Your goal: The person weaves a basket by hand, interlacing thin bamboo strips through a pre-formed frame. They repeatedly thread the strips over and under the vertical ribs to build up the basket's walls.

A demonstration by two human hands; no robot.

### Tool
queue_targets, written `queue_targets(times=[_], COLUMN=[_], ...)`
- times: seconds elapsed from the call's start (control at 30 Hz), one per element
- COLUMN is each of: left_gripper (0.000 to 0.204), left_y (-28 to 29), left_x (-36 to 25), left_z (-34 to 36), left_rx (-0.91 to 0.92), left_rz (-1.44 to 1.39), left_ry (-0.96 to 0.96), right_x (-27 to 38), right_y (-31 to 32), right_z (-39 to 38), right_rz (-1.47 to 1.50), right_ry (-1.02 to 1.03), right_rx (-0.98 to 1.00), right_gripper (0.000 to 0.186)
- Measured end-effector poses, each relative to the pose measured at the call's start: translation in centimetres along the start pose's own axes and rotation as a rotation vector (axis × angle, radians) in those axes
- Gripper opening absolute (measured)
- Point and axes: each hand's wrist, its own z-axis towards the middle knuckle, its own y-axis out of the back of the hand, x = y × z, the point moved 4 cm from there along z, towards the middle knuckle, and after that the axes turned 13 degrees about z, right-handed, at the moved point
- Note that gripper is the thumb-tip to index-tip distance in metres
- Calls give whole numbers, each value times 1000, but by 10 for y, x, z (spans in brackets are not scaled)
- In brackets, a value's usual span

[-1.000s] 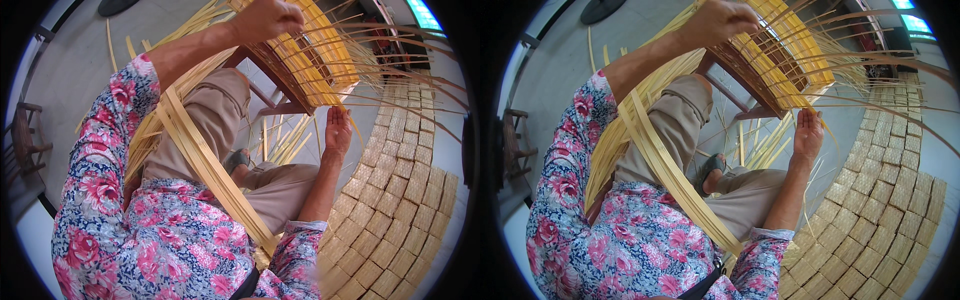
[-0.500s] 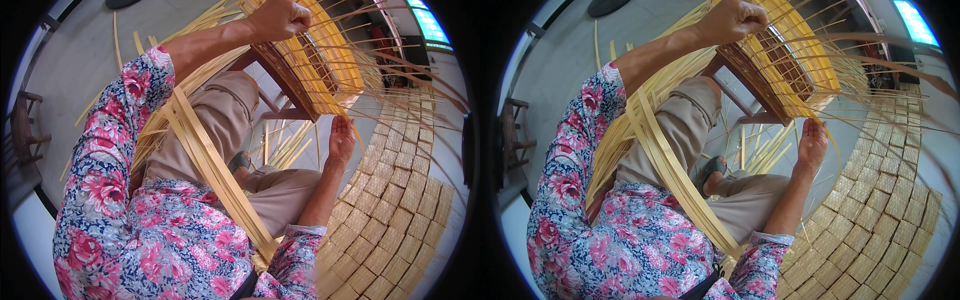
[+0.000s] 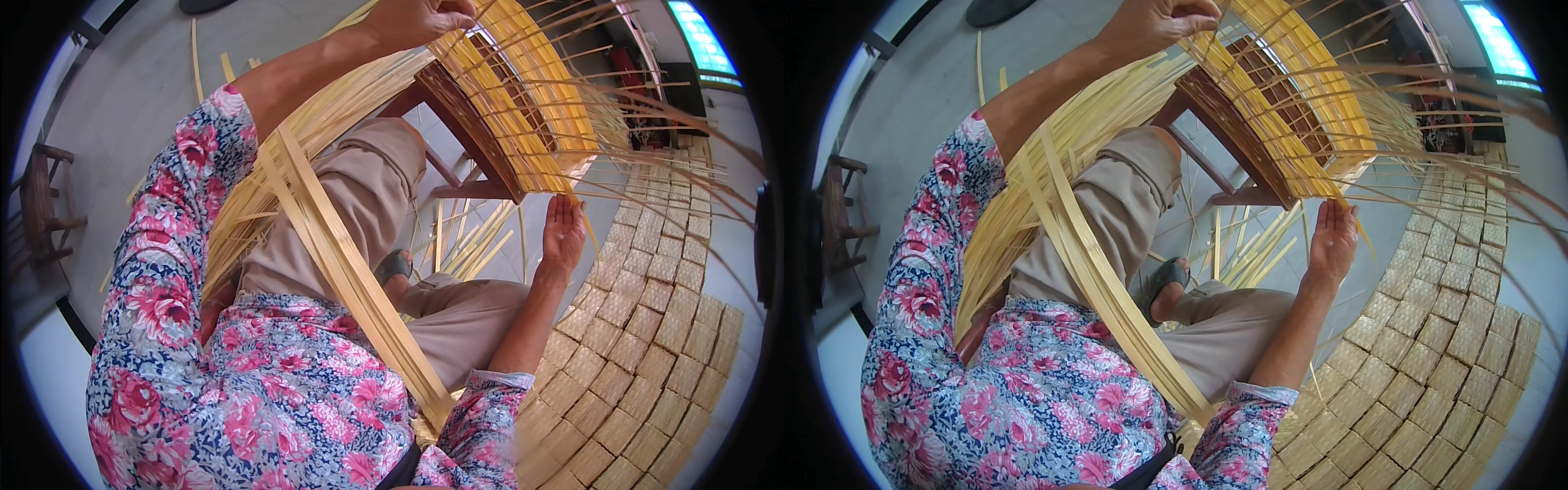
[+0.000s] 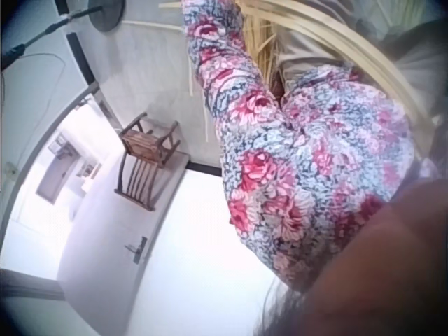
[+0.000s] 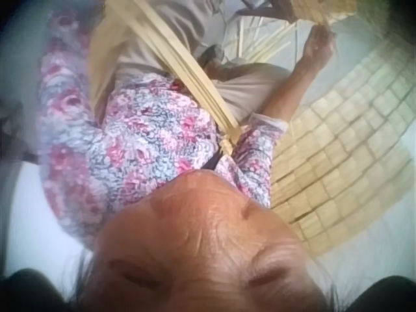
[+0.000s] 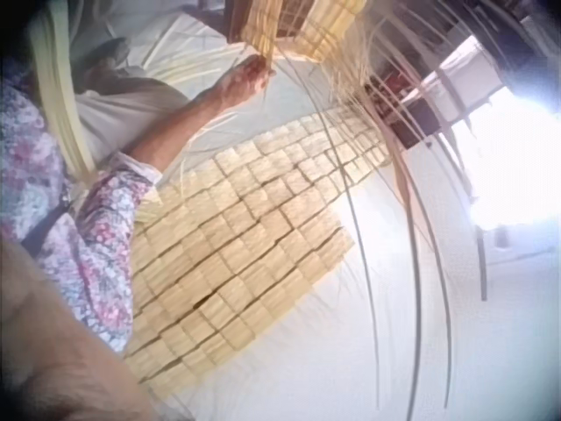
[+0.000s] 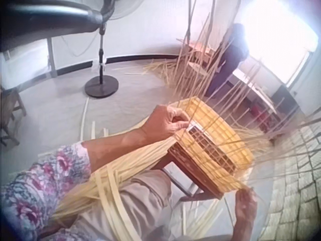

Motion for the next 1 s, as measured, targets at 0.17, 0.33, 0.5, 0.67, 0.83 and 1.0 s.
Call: queue_targets(times=[0.17,0.33,0.5,0.67,0.83,1.0], left_gripper=[10,9,5,6,7,7], left_y=[-11,-27,-25,-12,-13,15], left_x=[5,-10,-8,-6,-8,-19], left_z=[3,6,14,15,15,10], left_rx=[24,-5,-41,-39,-54,-119], left_rz=[-23,35,53,90,130,56], left_ry=[10,-176,-55,-59,-93,-37], right_x=[2,4,1,2,3,4], right_y=[4,5,-1,2,6,9], right_z=[3,2,-3,1,4,3], right_rz=[7,9,28,21,19,23], right_ry=[-9,-13,-21,-31,-29,-22], right_rx=[8,36,50,78,72,29], right_gripper=[32,32,32,32,31,31])
